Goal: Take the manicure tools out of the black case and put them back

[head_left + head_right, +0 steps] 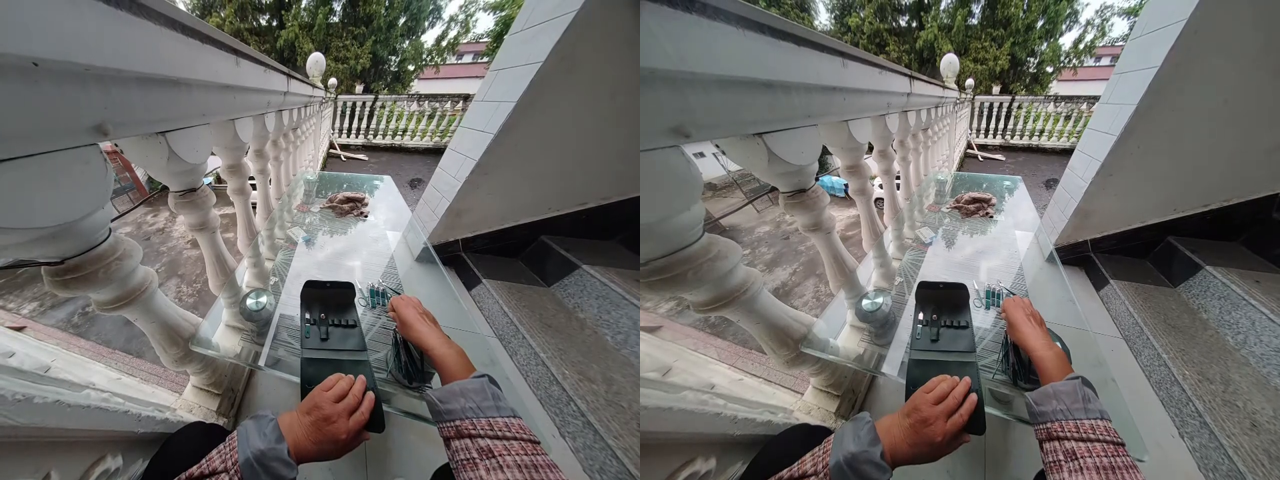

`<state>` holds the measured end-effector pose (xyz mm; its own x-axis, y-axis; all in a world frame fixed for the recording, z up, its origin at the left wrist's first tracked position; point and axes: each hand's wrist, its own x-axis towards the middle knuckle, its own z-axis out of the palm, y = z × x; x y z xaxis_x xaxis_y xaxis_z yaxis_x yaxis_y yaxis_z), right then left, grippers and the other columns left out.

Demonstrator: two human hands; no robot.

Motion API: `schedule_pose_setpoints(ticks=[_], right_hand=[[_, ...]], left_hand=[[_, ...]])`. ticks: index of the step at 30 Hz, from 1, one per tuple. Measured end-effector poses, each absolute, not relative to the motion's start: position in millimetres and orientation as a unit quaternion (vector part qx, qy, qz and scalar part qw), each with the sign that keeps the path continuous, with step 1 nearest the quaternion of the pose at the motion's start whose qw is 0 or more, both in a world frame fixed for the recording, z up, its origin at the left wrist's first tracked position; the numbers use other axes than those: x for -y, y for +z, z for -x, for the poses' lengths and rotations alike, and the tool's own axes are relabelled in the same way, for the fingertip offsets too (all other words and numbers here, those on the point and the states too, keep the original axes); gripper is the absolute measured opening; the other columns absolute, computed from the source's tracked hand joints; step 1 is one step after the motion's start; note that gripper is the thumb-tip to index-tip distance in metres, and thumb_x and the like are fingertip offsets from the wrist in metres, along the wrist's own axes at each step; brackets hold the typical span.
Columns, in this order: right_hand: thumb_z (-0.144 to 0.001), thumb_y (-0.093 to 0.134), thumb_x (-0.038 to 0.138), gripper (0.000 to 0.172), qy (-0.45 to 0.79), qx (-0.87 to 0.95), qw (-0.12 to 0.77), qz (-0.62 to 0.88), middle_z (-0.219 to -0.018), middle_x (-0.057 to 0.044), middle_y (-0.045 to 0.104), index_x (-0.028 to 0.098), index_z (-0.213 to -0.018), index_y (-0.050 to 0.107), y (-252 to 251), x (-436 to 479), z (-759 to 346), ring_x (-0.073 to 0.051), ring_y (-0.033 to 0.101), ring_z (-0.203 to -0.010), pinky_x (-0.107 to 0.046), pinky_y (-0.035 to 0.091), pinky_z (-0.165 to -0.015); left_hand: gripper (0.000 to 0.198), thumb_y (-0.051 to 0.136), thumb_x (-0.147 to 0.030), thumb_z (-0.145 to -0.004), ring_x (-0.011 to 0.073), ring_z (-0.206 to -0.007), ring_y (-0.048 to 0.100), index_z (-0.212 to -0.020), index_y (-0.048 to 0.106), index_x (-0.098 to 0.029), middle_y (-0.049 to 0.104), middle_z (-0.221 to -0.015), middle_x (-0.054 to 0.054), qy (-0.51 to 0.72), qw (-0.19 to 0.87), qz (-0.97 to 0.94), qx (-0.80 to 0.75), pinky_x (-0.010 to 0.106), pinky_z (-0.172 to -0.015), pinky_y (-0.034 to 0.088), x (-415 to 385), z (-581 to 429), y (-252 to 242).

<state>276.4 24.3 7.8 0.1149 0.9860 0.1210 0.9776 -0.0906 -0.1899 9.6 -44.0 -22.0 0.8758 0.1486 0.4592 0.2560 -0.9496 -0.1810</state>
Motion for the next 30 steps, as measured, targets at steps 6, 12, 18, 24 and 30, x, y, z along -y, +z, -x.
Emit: schedule_pose_setpoints(ticks=[6,12,18,24,30], right_hand=[[-0.078,0.047,0.032,0.014,0.044,0.568,0.378,0.730,-0.076,-0.003,0.061,0.021,-0.076,0.054,28.2,-35.4,-267.1,-0.017,0.053,-0.074,-0.029,0.037,-0.066],[-0.063,0.055,0.040,0.024,0.204,0.451,0.515,0.700,-0.067,-0.003,0.063,0.018,-0.070,0.057,5.1,-70.2,-246.9,-0.016,0.056,-0.062,-0.029,0.043,-0.062],[-0.065,0.052,0.032,0.029,0.185,0.428,0.505,0.727,-0.079,-0.007,0.065,0.015,-0.087,0.061,-6.5,-85.1,-250.7,-0.018,0.057,-0.068,-0.035,0.045,-0.069],[-0.078,0.043,0.017,0.024,0.031,0.668,0.357,0.652,-0.100,-0.008,0.064,0.019,-0.086,0.065,-1.8,-65.7,-240.0,-0.021,0.051,-0.098,-0.037,0.035,-0.090],[-0.079,0.039,0.005,0.034,-0.014,0.706,0.229,0.670,-0.110,-0.008,0.063,0.020,-0.094,0.066,-1.7,-53.2,-235.7,-0.024,0.046,-0.110,-0.037,0.035,-0.087]], left_hand=[[0.043,0.044,-0.041,-0.090,0.0237,-0.107,0.053,-0.118,0.050,-0.010,0.051,-0.126,0.017,-0.214,0.123,0.963,0.111,0.037,-0.093,0.040,44.4,-9.8,-22.5],[0.042,0.045,-0.042,-0.089,0.0232,-0.106,0.054,-0.117,0.052,-0.010,0.054,-0.123,0.015,-0.230,0.120,0.959,0.114,0.036,-0.093,0.041,44.8,-11.1,-22.2],[0.045,0.045,-0.044,-0.089,0.0224,-0.107,0.053,-0.119,0.049,-0.011,0.050,-0.128,0.016,-0.202,0.122,0.965,0.115,0.037,-0.094,0.040,44.5,-10.5,-22.4],[0.044,0.043,-0.042,-0.090,0.0232,-0.107,0.053,-0.119,0.050,-0.009,0.051,-0.127,0.016,-0.199,0.120,0.966,0.114,0.037,-0.094,0.040,45.7,-10.4,-19.4],[0.043,0.043,-0.041,-0.090,0.0242,-0.107,0.053,-0.119,0.049,-0.009,0.051,-0.126,0.017,-0.182,0.117,0.968,0.127,0.039,-0.094,0.040,50.6,-11.4,-15.4]])
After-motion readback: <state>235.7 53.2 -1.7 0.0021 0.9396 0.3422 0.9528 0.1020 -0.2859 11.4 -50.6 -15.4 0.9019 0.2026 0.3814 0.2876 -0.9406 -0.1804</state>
